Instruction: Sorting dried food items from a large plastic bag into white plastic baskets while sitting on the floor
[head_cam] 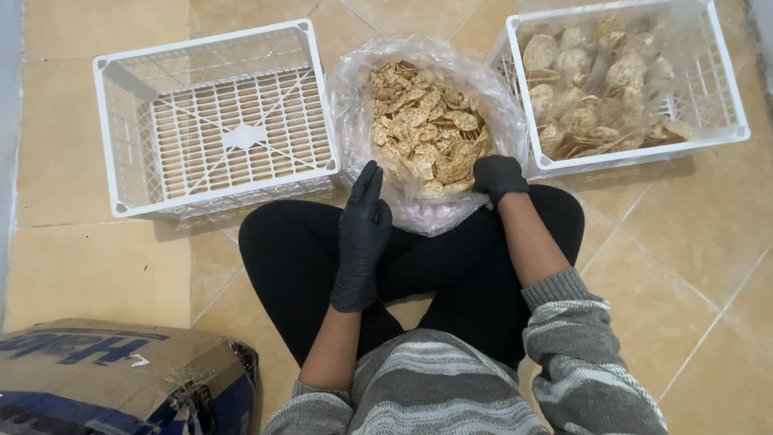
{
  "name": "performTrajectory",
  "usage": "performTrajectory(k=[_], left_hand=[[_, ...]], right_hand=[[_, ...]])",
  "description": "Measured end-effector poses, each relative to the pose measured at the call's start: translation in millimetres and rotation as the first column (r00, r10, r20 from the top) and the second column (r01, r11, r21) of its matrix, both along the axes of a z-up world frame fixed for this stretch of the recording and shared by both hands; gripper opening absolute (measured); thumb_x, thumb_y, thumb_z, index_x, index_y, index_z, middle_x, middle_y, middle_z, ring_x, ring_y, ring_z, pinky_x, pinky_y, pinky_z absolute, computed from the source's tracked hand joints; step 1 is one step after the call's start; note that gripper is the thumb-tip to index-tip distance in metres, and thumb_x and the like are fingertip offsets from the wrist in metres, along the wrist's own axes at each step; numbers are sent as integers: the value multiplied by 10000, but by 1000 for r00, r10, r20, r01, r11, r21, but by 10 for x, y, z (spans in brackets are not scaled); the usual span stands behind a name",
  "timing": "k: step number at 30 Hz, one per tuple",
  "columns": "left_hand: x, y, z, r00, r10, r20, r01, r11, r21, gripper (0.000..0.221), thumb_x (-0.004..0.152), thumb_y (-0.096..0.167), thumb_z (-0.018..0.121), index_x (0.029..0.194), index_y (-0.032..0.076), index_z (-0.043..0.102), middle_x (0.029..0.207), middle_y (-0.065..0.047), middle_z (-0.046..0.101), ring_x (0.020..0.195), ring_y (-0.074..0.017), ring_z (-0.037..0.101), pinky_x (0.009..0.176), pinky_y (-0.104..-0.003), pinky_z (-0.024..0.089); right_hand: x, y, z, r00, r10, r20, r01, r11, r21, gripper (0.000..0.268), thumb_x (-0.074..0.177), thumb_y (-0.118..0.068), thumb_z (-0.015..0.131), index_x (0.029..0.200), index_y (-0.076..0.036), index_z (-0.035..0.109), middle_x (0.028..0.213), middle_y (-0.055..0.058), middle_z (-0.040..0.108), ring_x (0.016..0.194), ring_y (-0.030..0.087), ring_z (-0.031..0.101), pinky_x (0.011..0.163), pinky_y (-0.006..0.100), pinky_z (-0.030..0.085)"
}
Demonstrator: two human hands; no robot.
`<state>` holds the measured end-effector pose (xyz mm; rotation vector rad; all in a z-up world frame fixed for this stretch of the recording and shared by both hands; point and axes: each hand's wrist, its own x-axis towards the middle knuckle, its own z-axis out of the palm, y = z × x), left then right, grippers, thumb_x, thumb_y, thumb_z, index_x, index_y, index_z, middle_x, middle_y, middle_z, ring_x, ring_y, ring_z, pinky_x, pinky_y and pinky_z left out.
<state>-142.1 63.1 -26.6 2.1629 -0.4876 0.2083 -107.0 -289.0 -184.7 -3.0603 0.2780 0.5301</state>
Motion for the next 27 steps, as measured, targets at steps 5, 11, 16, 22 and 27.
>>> performTrajectory(k=[5,11,16,22,27], left_hand=[[-19,-17,49,999,-9,31,10,999,-40,602,839,-8,548,1428,112,582,1507,-105,532,1288,-330,601,1021,-397,539],[-21,-33,23,999,-17,30,19,998,-52,600,839,-17,541,1427,95,579,1499,-122,535,1300,-338,591,1034,-408,534],[-32,-25,34,999,-11,39,13,999,-39,608,832,-20,556,1428,99,581,1495,-114,539,1287,-339,598,1020,-411,541],[-13,-38,-34,1000,-5,22,7,998,-55,613,836,-14,560,1432,125,585,1504,-84,539,1305,-311,588,1029,-383,539],[33,-8,-91,1000,21,-4,-21,999,-34,607,841,15,565,1433,153,587,1492,-64,546,1294,-311,594,987,-375,567]], right_hand=[[235,-18,262,954,89,286,-94,996,3,351,842,-229,692,1190,-268,715,1011,79,716,1002,353,720,820,498,586],[320,157,507,940,210,267,-160,967,-197,306,761,-175,785,1049,-279,798,1092,131,634,1014,394,625,839,462,548],[398,244,492,975,154,161,-125,976,-179,162,740,-276,854,897,-308,832,1075,106,645,1047,364,635,864,426,547],[449,97,190,986,46,157,-57,996,62,234,743,-248,863,975,-264,833,1018,112,755,1028,367,731,887,450,580],[443,48,311,924,-192,331,-15,846,533,336,875,-333,825,1157,-161,765,1118,161,762,1164,397,669,1030,510,519]])
